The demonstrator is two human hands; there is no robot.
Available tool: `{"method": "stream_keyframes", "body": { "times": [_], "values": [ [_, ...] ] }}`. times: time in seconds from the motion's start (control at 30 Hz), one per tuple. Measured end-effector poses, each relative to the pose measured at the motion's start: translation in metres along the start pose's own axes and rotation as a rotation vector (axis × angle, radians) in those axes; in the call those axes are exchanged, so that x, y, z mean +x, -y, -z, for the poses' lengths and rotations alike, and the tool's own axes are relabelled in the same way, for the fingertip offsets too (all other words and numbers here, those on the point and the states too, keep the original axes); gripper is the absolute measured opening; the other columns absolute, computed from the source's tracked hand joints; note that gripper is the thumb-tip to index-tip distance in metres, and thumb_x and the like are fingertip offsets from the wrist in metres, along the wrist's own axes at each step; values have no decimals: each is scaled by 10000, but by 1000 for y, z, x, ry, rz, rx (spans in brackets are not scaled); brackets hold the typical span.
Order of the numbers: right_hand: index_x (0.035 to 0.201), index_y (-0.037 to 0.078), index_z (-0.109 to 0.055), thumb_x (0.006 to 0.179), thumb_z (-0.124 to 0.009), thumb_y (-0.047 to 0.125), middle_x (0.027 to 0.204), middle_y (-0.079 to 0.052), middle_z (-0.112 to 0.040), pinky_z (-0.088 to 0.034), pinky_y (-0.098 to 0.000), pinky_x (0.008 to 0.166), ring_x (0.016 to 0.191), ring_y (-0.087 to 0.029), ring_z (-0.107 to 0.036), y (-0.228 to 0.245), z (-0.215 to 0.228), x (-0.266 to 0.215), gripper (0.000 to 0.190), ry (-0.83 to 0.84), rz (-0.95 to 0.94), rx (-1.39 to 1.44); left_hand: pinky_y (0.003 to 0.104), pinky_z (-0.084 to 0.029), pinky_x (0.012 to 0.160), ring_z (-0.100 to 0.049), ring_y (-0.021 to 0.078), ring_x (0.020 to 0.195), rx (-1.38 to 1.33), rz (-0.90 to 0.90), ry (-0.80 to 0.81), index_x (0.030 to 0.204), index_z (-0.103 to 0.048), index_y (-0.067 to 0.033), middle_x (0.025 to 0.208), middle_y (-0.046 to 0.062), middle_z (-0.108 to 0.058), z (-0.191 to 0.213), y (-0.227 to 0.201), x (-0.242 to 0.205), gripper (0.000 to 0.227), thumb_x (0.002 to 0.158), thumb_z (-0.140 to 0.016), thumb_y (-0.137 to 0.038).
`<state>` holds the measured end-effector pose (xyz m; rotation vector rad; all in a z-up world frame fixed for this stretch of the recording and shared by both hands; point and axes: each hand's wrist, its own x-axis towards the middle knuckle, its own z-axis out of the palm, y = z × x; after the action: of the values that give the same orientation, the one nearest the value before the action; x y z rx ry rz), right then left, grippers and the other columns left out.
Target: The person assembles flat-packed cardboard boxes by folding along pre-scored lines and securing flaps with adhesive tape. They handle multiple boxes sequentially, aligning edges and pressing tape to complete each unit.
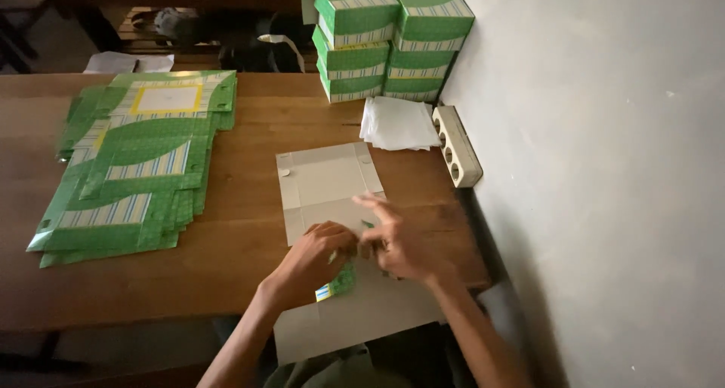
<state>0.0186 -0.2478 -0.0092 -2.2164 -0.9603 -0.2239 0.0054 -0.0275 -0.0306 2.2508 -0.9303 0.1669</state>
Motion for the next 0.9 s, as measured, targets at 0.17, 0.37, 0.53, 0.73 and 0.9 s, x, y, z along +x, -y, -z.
{"method": "stream_keyframes", "body": {
  "times": [0.17, 0.37, 0.53, 0.73, 0.9],
  "values": [
    [613, 232, -746, 783, -726, 28, 1488, 5, -558, -426, -479, 1113, 1443, -329, -445, -8, 40, -11, 266, -31, -172, -173, 456, -556, 889, -711, 333, 1077, -120, 64, -110, 850, -638, -89, 1044, 104, -755, 42, -19, -11, 109, 867, -605, 14],
    [778, 214, -820, 813, -620, -41, 1450, -84, -583, -394, -569, 1129, 1408, -416, -466, -29, 48, -34, 326, -106, -302, -153, 419, -557, 834, -700, 299, 972, -14, 107, -145, 789, -618, -137, 936, 66, -704, 60, -9, -25, 156, 814, -636, 16],
    [1098, 200, -828, 893, -472, -20, 1511, -126, -539, -317, -647, 1140, 1419, -468, -422, 6, 61, -61, 466, -74, -439, 15, 420, -520, 718, -636, 302, 792, 115, 76, -244, 732, -566, -176, 751, 31, -600, 57, 5, -47, 174, 719, -678, -45],
    [1076, 149, -793, 959, -583, 308, 1400, -97, -672, -457, -407, 1089, 1310, -244, -626, 29, 63, -109, 289, -306, -429, 79, 376, -460, 694, -580, 194, 704, 282, 213, -276, 733, -614, -185, 727, -25, -648, 49, -28, -53, 164, 743, -584, -25],
    [915, 67, -769, 944, -585, 85, 835, -38, -775, -571, -251, 707, 737, -125, -708, 36, 47, -142, 187, -635, -571, 84, 390, -430, 625, -558, 224, 680, 255, 65, -247, 736, -574, -155, 705, 8, -608, 25, -74, -45, 162, 687, -575, -1]
  ]
}}
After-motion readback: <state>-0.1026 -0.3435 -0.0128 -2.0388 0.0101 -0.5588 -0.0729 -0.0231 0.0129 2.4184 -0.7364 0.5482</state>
